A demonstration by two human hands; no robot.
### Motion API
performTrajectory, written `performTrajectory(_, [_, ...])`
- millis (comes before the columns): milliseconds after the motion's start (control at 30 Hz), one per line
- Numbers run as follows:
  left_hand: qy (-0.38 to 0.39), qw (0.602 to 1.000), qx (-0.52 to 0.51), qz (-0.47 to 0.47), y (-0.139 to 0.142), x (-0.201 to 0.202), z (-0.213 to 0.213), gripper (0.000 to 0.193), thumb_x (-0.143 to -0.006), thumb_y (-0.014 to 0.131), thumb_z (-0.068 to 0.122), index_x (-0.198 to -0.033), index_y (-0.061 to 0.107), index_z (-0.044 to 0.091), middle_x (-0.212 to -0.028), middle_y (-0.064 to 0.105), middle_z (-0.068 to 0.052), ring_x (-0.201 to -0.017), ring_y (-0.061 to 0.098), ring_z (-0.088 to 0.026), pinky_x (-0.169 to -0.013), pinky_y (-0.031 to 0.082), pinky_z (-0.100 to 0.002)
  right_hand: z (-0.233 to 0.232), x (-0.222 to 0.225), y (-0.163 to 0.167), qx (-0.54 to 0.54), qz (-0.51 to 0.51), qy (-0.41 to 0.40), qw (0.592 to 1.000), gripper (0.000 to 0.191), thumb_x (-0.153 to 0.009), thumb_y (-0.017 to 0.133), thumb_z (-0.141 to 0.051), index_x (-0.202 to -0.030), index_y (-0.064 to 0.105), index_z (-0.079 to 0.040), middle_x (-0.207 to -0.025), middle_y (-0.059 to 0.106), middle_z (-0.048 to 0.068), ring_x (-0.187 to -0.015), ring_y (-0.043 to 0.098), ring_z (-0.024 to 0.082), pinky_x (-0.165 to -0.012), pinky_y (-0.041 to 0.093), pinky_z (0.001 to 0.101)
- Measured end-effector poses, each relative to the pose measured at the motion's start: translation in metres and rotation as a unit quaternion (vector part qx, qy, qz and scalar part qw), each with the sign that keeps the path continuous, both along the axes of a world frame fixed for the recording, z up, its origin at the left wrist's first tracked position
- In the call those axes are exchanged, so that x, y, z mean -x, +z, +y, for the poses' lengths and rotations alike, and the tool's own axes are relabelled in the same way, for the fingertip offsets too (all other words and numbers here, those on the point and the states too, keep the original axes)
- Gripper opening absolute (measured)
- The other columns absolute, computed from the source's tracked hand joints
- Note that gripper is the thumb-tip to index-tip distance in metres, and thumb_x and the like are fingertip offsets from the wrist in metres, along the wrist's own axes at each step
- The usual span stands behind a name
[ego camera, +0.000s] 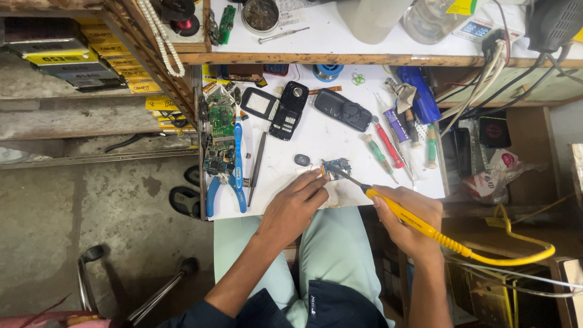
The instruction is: The person sits at a repair workbench and solders a small circuit board, holding the board steady with one hand while applying a soldering iron to its components with the other. They reposition the board and wires between soldering passes and continue working on the board throughout the clip.
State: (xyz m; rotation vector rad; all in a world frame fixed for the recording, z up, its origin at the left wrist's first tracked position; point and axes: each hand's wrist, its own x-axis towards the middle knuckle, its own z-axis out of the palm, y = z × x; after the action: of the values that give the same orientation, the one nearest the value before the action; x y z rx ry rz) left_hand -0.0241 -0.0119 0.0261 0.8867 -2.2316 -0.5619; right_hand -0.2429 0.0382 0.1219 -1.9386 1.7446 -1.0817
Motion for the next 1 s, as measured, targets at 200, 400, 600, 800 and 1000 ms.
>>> performTrajectory(200, [0.003,1.0,0.0,-0.001,0.0002,-0.001,0.0,0.028,-0.074,0.066,-0.01,-0.098,0.067,0.003,-0.133,0.068,-0.009,-0.136,0.055,-0.028,-0.108,0.051,-0.04,0.0025,0.0014,0.0024,-0.003,-0.007,-0.007,1.0,0.016,-0.089,0.073,-0.003,-0.104,0.076,0.004,-0.076,0.073,0.008,-0.058,0.065,0.012,-0.057,0.049,0.0238])
performTrajectory(400, [-0.007,1.0,-0.007,-0.001,0.0009,-0.0024,-0.0001,0.028,-0.072,0.065,-0.009,-0.098,0.066,0.002,-0.134,0.067,-0.01,-0.136,0.055,-0.029,-0.107,0.051,-0.04,0.0032,0.0013,0.0008,-0.002,-0.015,-0.001,1.0,0.017,-0.089,0.073,-0.002,-0.104,0.076,0.004,-0.075,0.072,0.008,-0.058,0.065,0.011,-0.055,0.048,0.0231])
performTrajectory(600, [0.004,1.0,0.002,-0.007,0.0004,-0.0003,-0.0003,0.026,-0.075,0.065,-0.008,-0.098,0.066,0.003,-0.133,0.067,-0.009,-0.137,0.055,-0.028,-0.108,0.051,-0.039,0.0008,-0.0002,-0.0011,-0.014,-0.01,-0.008,1.0,0.017,-0.088,0.074,-0.002,-0.103,0.076,0.004,-0.072,0.071,0.008,-0.055,0.064,0.011,-0.054,0.048,0.0236])
performTrajectory(800, [-0.004,1.0,-0.004,-0.006,-0.0021,-0.0002,-0.0005,0.028,-0.073,0.066,-0.008,-0.099,0.067,0.003,-0.133,0.067,-0.01,-0.136,0.055,-0.029,-0.108,0.05,-0.04,0.0026,0.0021,-0.0003,-0.002,-0.01,0.005,1.0,0.017,-0.086,0.074,-0.001,-0.103,0.075,0.004,-0.074,0.071,0.009,-0.058,0.066,0.012,-0.056,0.048,0.0239])
performTrajectory(1000, [-0.006,1.0,-0.005,-0.011,-0.0009,0.0002,-0.0012,0.03,-0.071,0.066,-0.009,-0.098,0.067,0.003,-0.133,0.067,-0.01,-0.136,0.055,-0.029,-0.108,0.05,-0.04,0.003,0.0004,-0.0019,-0.013,-0.022,-0.014,1.0,0.017,-0.087,0.074,-0.002,-0.104,0.076,0.004,-0.071,0.07,0.008,-0.055,0.065,0.012,-0.054,0.048,0.0235])
